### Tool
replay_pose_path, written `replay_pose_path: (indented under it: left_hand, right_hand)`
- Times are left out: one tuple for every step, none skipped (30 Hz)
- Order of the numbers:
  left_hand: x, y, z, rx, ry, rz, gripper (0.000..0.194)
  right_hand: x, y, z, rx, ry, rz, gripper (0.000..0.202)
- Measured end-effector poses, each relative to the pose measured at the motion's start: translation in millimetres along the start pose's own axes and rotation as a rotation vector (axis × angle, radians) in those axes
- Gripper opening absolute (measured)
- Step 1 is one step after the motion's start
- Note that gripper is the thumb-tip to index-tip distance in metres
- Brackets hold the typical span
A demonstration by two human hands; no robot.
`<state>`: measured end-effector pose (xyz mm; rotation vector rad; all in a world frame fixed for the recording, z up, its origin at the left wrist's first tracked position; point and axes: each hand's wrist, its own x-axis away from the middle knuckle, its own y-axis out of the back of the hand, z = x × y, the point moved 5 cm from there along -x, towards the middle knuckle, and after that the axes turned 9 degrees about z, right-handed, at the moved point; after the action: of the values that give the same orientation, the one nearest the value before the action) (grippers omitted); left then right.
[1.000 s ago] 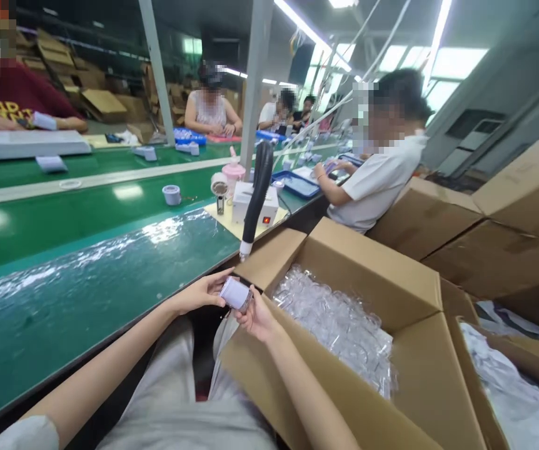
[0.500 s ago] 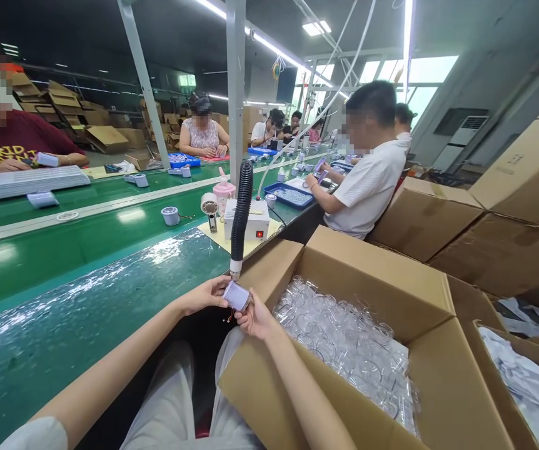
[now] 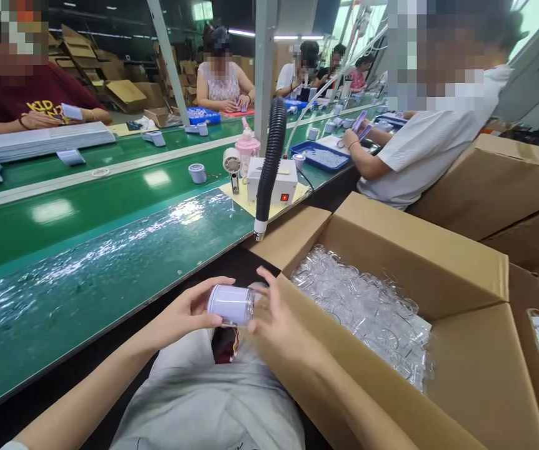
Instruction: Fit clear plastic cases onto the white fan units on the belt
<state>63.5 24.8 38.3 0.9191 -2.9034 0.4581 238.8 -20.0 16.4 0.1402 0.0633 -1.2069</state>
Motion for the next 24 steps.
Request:
replay_pose_path:
  left_hand:
    - [7.4,-3.2,1.6,0.027,0.006,-0.009,0.060]
    - [13.4,-5.4,3.7,0.040,0.016,-0.012,0.061]
    - [18.1,-6.8,5.7,0.038,0.026,-0.009,0.062]
    - [21.8,-7.4,7.1,0.022,0.029,0.000,0.063]
    - [24.7,-7.5,7.4,-0.003,0.017,0.010,0.065]
    - [27.0,-7.3,6.2,-0.035,-0.011,0.022,0.067]
    - [29.0,-7.2,4.2,-0.064,-0.051,0.035,0.069]
    - [30.8,-7.1,2.0,-0.085,-0.090,0.048,0.071]
    - [32.3,-7.0,0.2,-0.098,-0.121,0.061,0.071]
    - [33.7,-6.9,-0.8,-0.101,-0.138,0.071,0.071]
    - [34.9,-6.5,-0.9,-0.096,-0.142,0.079,0.070]
    - [35.8,-6.2,0.1,-0.086,-0.134,0.088,0.069]
    - [36.6,-5.9,1.6,-0.076,-0.120,0.099,0.069]
    - [37.3,-5.5,3.2,-0.072,-0.108,0.108,0.070]
    - [38.0,-5.0,4.7,-0.081,-0.102,0.115,0.070]
    - [38.6,-4.3,6.1,-0.107,-0.100,0.115,0.070]
    - [39.1,-3.3,7.2,-0.143,-0.101,0.108,0.070]
    - [39.6,-2.1,8.2,-0.178,-0.104,0.096,0.070]
    - [39.9,-0.9,8.9,-0.205,-0.109,0.085,0.070]
    - [40.3,0.0,9.6,-0.217,-0.112,0.080,0.070]
    - [40.6,0.8,10.4,-0.214,-0.110,0.082,0.071]
    - [41.1,1.4,11.0,-0.202,-0.106,0.088,0.071]
    - [41.7,1.9,11.3,-0.185,-0.102,0.094,0.072]
    - [42.4,2.1,11.7,-0.169,-0.092,0.100,0.072]
  right_hand:
    - [5.7,-3.8,12.7,0.196,0.144,-0.008,0.076]
    - [10.3,-9.5,22.5,0.354,0.254,0.016,0.068]
    - [13.5,-15.3,29.2,0.454,0.323,0.054,0.059]
    - [14.9,-20.1,32.9,0.488,0.345,0.097,0.053]
    - [14.9,-22.9,34.3,0.454,0.322,0.122,0.050]
    - [14.0,-24.0,33.9,0.367,0.267,0.121,0.050]
    - [12.9,-24.4,31.9,0.248,0.192,0.104,0.051]
    - [12.3,-25.4,29.3,0.116,0.122,0.085,0.051]
    - [12.2,-27.0,26.6,-0.004,0.062,0.067,0.050]
    - [12.4,-29.1,24.4,-0.098,0.017,0.052,0.048]
    - [13.0,-31.2,23.0,-0.155,-0.014,0.040,0.047]
    - [13.6,-33.0,22.2,-0.178,-0.035,0.032,0.046]
    - [14.2,-34.2,21.7,-0.179,-0.053,0.022,0.046]
    - [14.7,-34.9,21.1,-0.169,-0.075,0.011,0.046]
    - [15.1,-35.4,20.1,-0.162,-0.106,0.001,0.046]
    - [15.5,-35.9,18.7,-0.166,-0.142,-0.003,0.047]
    - [15.7,-36.5,17.0,-0.182,-0.181,-0.006,0.049]
    - [15.8,-37.2,15.4,-0.208,-0.217,-0.006,0.051]
    - [15.8,-37.9,14.0,-0.232,-0.245,-0.007,0.054]
    - [15.6,-38.4,13.1,-0.249,-0.264,-0.008,0.057]
    - [15.5,-38.8,12.4,-0.255,-0.280,-0.007,0.058]
    - [15.3,-39.2,11.9,-0.258,-0.294,-0.005,0.058]
    - [15.1,-39.9,11.6,-0.265,-0.309,0.004,0.058]
    - [15.0,-40.9,11.3,-0.279,-0.325,0.016,0.058]
